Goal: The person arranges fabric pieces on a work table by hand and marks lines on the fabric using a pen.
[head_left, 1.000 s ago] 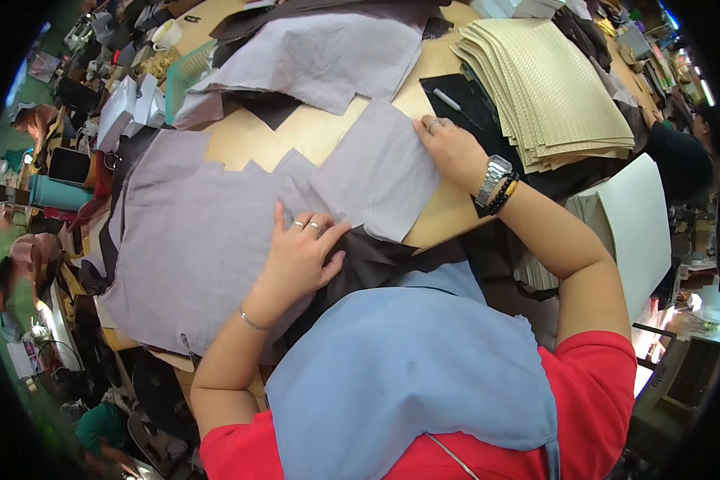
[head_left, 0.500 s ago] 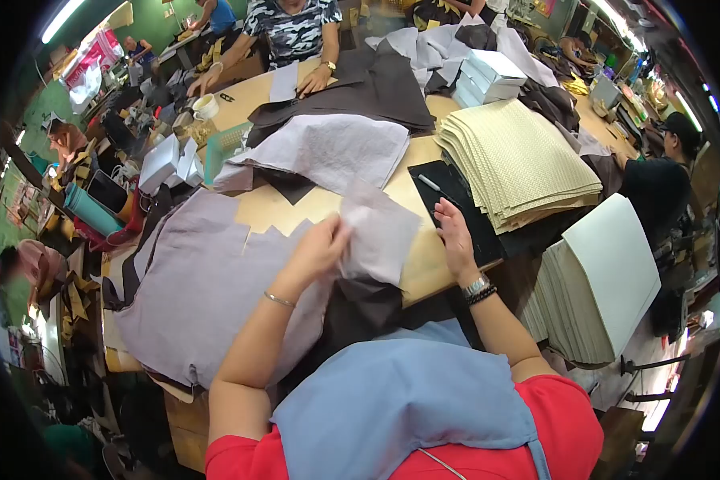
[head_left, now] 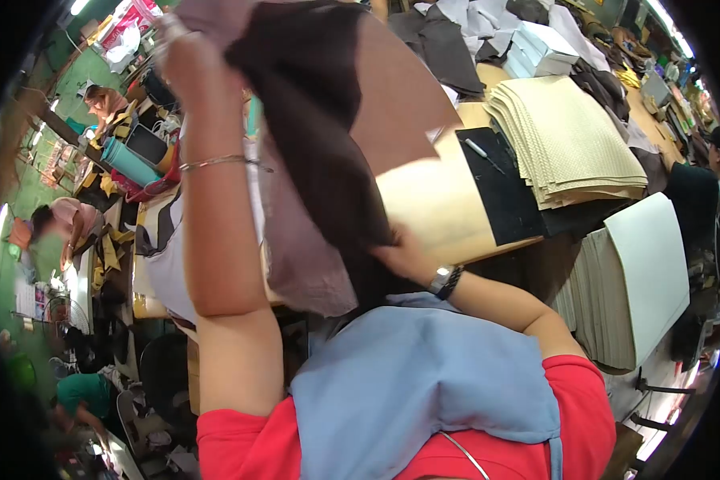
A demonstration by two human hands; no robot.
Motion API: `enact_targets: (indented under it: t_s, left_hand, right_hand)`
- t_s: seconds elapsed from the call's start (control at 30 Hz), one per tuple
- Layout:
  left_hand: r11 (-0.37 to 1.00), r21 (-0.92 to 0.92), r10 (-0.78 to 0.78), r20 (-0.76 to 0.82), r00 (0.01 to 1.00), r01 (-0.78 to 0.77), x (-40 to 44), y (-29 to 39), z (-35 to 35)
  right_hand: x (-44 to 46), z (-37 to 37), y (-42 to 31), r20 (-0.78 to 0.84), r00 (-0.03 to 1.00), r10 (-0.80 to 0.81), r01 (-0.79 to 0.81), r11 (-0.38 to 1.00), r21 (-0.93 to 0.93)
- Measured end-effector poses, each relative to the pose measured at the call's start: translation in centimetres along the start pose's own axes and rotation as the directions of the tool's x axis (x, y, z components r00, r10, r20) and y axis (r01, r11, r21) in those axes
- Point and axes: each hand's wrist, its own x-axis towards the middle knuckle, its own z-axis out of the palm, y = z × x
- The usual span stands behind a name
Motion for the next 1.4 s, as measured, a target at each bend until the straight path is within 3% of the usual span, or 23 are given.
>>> enact_targets:
  t_s: [0.07,0.17,0.2,0.27,0.3,0.33,0.37,0.4,0.43,0.47,0.53,0.6,0.67,0.77,0.93,0.97,1.07,1.17,1.2,1.27,1.3,1.33,1.4]
  left_hand:
    - [0.921,0.363,0.184,-0.086,0.979,-0.141,3.0,0.9,-3.7]
    - [0.840,0.367,0.427,0.005,0.904,-0.399,4.6,4.5,-11.0]
    - [0.762,0.529,0.425,0.028,0.905,-0.374,3.8,5.9,-12.8]
    - [0.577,0.761,0.391,0.062,0.919,-0.296,1.5,7.7,-15.1]
    - [0.486,0.837,0.359,0.070,0.931,-0.251,0.2,7.8,-15.6]
    - [0.431,0.881,0.254,0.092,0.963,-0.197,-0.6,7.1,-16.8]
    - [0.299,0.898,0.297,0.235,0.925,-0.324,-1.0,4.9,-19.3]
    - [0.162,0.960,0.192,0.195,0.962,-0.227,-1.6,3.5,-21.6]
    - [0.066,0.922,0.261,0.353,0.898,-0.381,-2.9,1.6,-23.5]
    - [0.064,0.943,0.187,0.311,0.932,-0.328,-3.7,-0.2,-27.4]
    - [0.210,0.974,-0.001,0.080,0.997,-0.078,-7.7,-0.7,-30.3]
    - [0.230,0.963,-0.143,-0.111,0.983,0.143,-10.0,-0.6,-35.7]
    - [0.071,0.983,-0.132,-0.160,0.978,0.170,-12.5,0.4,-37.3]
    - [-0.259,0.949,0.198,0.232,0.952,-0.177,-15.1,0.9,-33.4]
    - [0.328,0.791,-0.222,0.596,0.772,-0.517,-20.8,-2.4,-19.7]
    - [0.374,0.744,-0.214,0.650,0.729,-0.553,-22.4,-3.5,-17.2]
    - [0.359,0.725,-0.141,0.665,0.734,-0.588,-23.7,-6.1,-12.0]
    - [0.657,0.675,-0.205,0.590,0.781,-0.337,-21.8,-8.8,-13.2]
    - [0.777,0.603,-0.262,0.574,0.775,-0.184,-21.2,-9.4,-14.2]
    - [0.841,0.507,-0.205,0.623,0.755,-0.189,-20.6,-8.2,-15.1]
    - [0.934,0.333,-0.297,0.524,0.798,0.129,-21.4,-9.0,-17.8]
    - [0.917,0.066,-0.383,0.415,0.826,0.392,-22.1,-9.8,-20.4]
    - [0.846,-0.109,-0.507,0.137,0.851,0.522,-22.0,-7.3,-22.5]
  right_hand:
    - [-0.8,-1.7,-4.5,-0.007,0.999,-0.053,0.053,0.992,0.117]
    - [-0.2,-8.5,-11.4,0.096,0.950,-0.297,0.300,0.954,-0.021]
    - [-0.7,-10.4,-14.8,0.105,0.974,-0.200,0.208,0.976,-0.069]
    - [0.9,-13.7,-19.5,0.216,0.878,-0.427,0.472,0.702,-0.533]
    - [2.7,-15.2,-21.6,0.254,0.789,-0.559,0.495,0.335,-0.802]
    - [4.9,-15.2,-21.9,0.132,0.601,-0.788,0.441,0.190,-0.877]
    - [7.4,-16.9,-21.4,0.081,0.487,-0.870,0.066,-0.056,-0.996]
    - [7.5,-15.9,-21.8,0.153,0.416,-0.896,0.097,-0.123,-0.988]
    - [8.0,-13.8,-22.9,0.226,0.341,-0.912,0.123,-0.195,-0.973]
    - [8.1,-12.6,-23.4,0.301,0.263,-0.916,0.144,-0.271,-0.952]
    - [7.8,-11.8,-19.9,0.077,0.434,-0.898,0.350,0.089,-0.933]
    - [7.1,-13.0,-15.7,0.215,0.455,-0.864,0.438,0.006,-0.899]
    - [4.5,-13.5,-11.5,0.097,0.718,-0.689,0.318,0.201,-0.927]
    - [3.3,-15.3,-5.4,0.016,0.861,-0.508,0.259,0.412,-0.873]
    - [3.3,-12.1,-2.2,0.180,0.823,-0.539,0.381,0.288,-0.879]
    - [3.5,-11.0,-2.8,0.114,0.914,-0.390,0.283,0.409,-0.868]
    - [3.7,-7.3,-3.0,0.046,0.847,-0.530,0.463,0.692,-0.554]
    - [1.8,-4.9,-5.2,0.244,0.702,-0.669,0.647,0.455,-0.612]
    - [0.9,-4.5,-5.5,0.230,0.716,-0.659,0.636,0.481,-0.603]
    - [-0.3,-4.2,-5.6,0.199,0.741,-0.642,0.617,0.533,-0.580]
    - [-0.2,-4.8,-4.8,0.192,0.723,-0.664,0.627,0.514,-0.586]
    - [-0.7,-5.0,-5.1,0.042,0.790,-0.612,0.555,0.684,-0.474]
    - [-1.8,-6.1,-4.8,-0.151,0.860,-0.488,0.435,0.855,-0.283]
